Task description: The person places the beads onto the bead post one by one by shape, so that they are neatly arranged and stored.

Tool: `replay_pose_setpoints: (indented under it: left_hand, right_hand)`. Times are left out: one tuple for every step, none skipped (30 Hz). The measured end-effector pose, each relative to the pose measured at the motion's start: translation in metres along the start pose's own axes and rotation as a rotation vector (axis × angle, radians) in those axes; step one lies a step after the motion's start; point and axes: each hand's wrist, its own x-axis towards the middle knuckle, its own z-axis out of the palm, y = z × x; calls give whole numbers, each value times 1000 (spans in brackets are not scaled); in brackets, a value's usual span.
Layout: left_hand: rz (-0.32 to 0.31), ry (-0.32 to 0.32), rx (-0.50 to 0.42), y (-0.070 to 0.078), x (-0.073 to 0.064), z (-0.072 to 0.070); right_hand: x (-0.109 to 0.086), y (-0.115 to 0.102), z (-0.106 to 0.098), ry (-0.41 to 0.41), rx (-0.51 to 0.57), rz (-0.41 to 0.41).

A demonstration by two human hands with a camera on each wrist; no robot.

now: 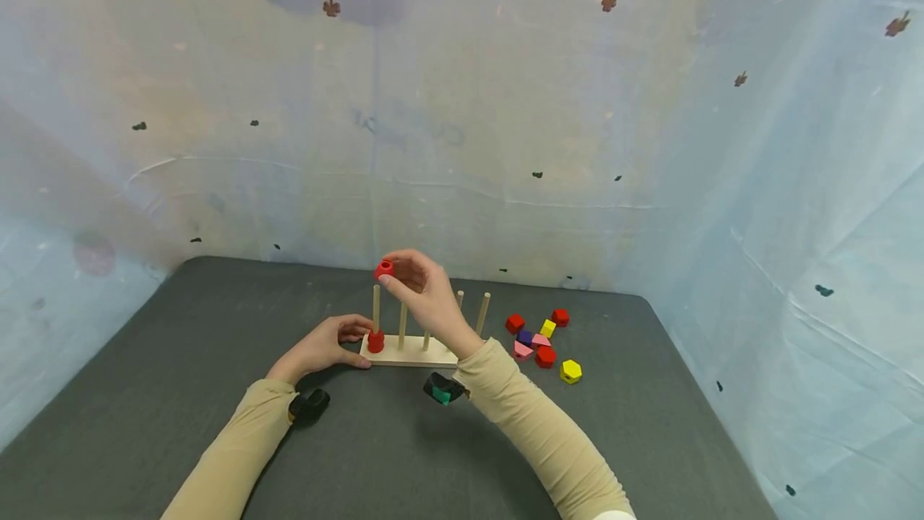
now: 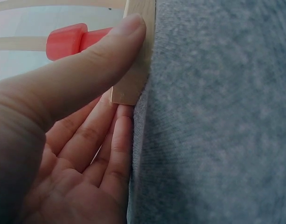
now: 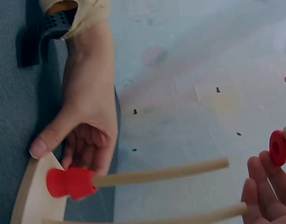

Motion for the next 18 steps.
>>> replay_pose_setpoints:
  left_hand:
    - [2, 0, 3, 0, 0, 0]
    - [3, 1, 3, -1, 0, 0]
    - [3, 2, 1, -1, 0, 0]
    - [3, 2, 2, -1, 0, 0]
    - [3, 2, 1, -1, 0, 0]
    - [5, 1, -1, -1, 0, 0]
    - [7, 0, -2, -1, 0, 0]
    - [9, -1, -4, -1, 0, 0]
    - [11, -3, -5, -1, 0, 0]
    - [13, -5, -8, -1, 0, 0]
    - [12, -5, -10, -1, 0, 0]
    - [14, -6, -9, 0, 0, 0]
    - [16, -5, -12, 0, 0, 0]
    - [18, -4, -20, 1, -1, 0]
    - [16, -5, -25, 3, -2, 0]
    - [20, -6, -25, 7, -4, -1]
    - [21, -8, -24, 11, -6, -2]
    - [21, -11, -27, 15, -8, -2]
  right_hand:
    - [0, 1, 2, 1, 1, -7]
    - [-1, 2, 4, 2, 1, -14]
    - [-1, 3, 6, 7, -6, -17]
    - [-1, 4, 8, 13, -13, -17]
    - [-2, 5, 9, 21, -20, -18]
    - [-2, 7, 11, 29, -27, -15]
    - [-3, 8, 12, 35, -36, -10]
    - [-4, 9, 13, 41, -43, -5]
    - [-4, 11, 14, 47, -50, 3]
    - [-5, 12, 16, 53, -56, 8]
    - [-6, 14, 17, 58, -66, 15]
    - [-6, 15, 19, 64, -78, 21]
    - [-7, 16, 20, 68, -82, 25]
    - [-8, 17, 22, 70, -84, 29]
    - [-9, 19, 23, 76, -88, 35]
    - [-10, 20, 25, 82, -91, 40]
    - [-10, 21, 26, 89, -91, 47]
    - [-11, 21, 28, 98, -90, 55]
